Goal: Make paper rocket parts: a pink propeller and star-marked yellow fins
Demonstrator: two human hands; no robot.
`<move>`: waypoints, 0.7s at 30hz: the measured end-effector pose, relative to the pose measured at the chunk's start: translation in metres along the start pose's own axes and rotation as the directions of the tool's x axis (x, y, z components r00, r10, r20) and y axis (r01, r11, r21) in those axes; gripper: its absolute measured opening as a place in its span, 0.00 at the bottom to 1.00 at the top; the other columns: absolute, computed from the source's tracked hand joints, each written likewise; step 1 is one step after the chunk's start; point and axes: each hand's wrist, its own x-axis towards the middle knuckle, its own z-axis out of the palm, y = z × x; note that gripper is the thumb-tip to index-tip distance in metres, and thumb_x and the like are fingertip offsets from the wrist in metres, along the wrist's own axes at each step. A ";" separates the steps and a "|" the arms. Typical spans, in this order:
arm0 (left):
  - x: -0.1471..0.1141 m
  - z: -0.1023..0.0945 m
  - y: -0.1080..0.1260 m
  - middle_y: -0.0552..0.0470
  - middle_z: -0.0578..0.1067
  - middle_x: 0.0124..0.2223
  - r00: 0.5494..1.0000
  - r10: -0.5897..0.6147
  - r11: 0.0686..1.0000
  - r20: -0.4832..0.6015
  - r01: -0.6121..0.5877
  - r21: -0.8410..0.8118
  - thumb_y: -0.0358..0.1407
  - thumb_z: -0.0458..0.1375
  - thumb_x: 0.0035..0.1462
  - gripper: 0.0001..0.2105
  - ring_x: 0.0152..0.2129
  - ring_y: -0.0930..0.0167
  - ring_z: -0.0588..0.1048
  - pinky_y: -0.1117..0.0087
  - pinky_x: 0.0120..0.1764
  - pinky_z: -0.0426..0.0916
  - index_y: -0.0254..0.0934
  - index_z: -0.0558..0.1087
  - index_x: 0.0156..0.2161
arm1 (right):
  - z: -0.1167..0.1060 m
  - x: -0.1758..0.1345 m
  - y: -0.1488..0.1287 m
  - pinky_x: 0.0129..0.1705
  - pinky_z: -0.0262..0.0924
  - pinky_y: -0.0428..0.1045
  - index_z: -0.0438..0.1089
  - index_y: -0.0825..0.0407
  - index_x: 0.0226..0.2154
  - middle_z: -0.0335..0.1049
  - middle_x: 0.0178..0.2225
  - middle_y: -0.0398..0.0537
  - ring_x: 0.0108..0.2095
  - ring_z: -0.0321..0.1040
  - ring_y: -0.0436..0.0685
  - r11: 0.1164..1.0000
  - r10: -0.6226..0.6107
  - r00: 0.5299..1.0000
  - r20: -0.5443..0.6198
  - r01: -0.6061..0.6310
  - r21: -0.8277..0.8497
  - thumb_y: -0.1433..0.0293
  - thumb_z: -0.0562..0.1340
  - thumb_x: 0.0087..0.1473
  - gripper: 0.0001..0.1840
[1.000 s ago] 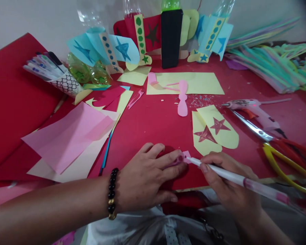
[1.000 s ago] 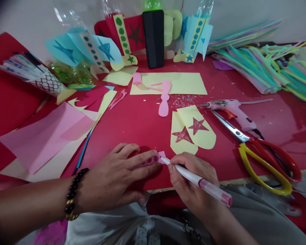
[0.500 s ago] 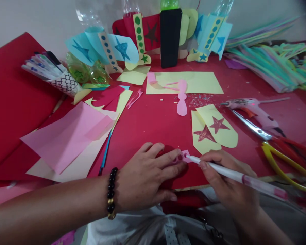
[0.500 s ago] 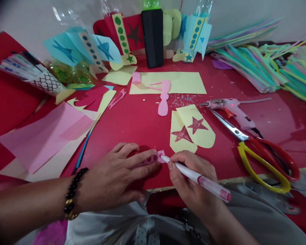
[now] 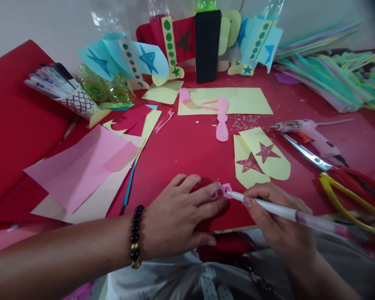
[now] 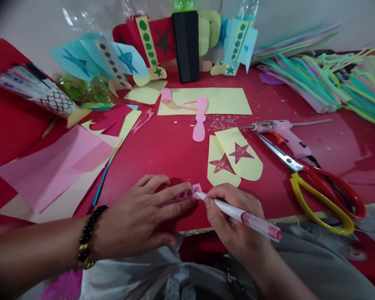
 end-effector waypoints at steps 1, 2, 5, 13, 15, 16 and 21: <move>0.000 0.000 0.000 0.59 0.56 0.68 1.000 -0.002 1.000 0.001 0.002 0.001 0.59 0.48 0.61 0.32 0.54 0.58 0.58 0.53 0.52 0.54 0.48 0.56 0.65 | 0.000 0.000 0.000 0.24 0.57 0.43 0.67 0.49 0.30 0.68 0.21 0.37 0.19 0.63 0.46 1.000 0.002 1.000 -0.002 -0.002 0.001 0.72 0.61 0.56 0.03; 0.000 0.000 0.000 0.59 0.56 0.68 1.000 -0.002 1.000 0.001 0.002 0.001 0.59 0.48 0.61 0.32 0.54 0.58 0.58 0.53 0.52 0.54 0.48 0.56 0.65 | 0.000 0.000 0.000 0.24 0.57 0.43 0.67 0.49 0.30 0.67 0.21 0.36 0.18 0.62 0.46 1.000 0.010 1.000 -0.012 -0.010 -0.003 0.72 0.61 0.56 0.03; 0.000 0.000 0.000 0.58 0.56 0.68 1.000 0.001 1.000 0.002 -0.001 0.000 0.59 0.47 0.61 0.32 0.54 0.58 0.58 0.53 0.52 0.54 0.48 0.56 0.65 | 0.001 0.001 0.000 0.24 0.57 0.43 0.67 0.50 0.30 0.68 0.21 0.36 0.19 0.63 0.46 1.000 0.016 0.999 -0.029 -0.016 -0.020 0.72 0.61 0.56 0.03; 0.000 0.000 0.000 0.58 0.57 0.68 1.000 -0.001 1.000 0.000 0.001 0.001 0.59 0.48 0.61 0.32 0.54 0.58 0.58 0.53 0.52 0.54 0.48 0.56 0.65 | 0.001 0.001 0.001 0.24 0.57 0.43 0.67 0.49 0.30 0.67 0.20 0.36 0.18 0.62 0.46 1.000 0.023 1.000 0.002 -0.023 -0.005 0.71 0.61 0.56 0.03; 0.000 -0.001 0.000 0.58 0.56 0.68 1.000 0.000 1.000 0.001 0.000 0.002 0.59 0.48 0.61 0.32 0.54 0.58 0.59 0.53 0.52 0.54 0.48 0.56 0.65 | 0.000 0.002 0.001 0.24 0.57 0.43 0.67 0.49 0.30 0.66 0.20 0.36 0.18 0.62 0.46 1.000 0.016 1.000 0.015 -0.016 0.003 0.72 0.61 0.56 0.04; 0.000 -0.001 0.000 0.58 0.56 0.68 1.000 -0.003 1.000 0.002 0.003 0.003 0.59 0.48 0.61 0.32 0.54 0.58 0.59 0.53 0.52 0.54 0.48 0.56 0.65 | 0.000 0.002 0.000 0.24 0.57 0.43 0.67 0.49 0.30 0.66 0.20 0.36 0.18 0.62 0.46 1.000 0.023 1.000 0.007 -0.023 0.004 0.72 0.61 0.56 0.04; 0.001 -0.001 0.001 0.57 0.57 0.67 1.000 -0.004 1.000 0.008 0.004 0.010 0.59 0.47 0.61 0.32 0.54 0.58 0.59 0.53 0.52 0.55 0.49 0.56 0.65 | 0.000 0.001 0.000 0.23 0.57 0.43 0.67 0.49 0.30 0.67 0.20 0.36 0.18 0.62 0.46 1.000 0.023 1.000 0.012 -0.023 0.008 0.71 0.61 0.56 0.03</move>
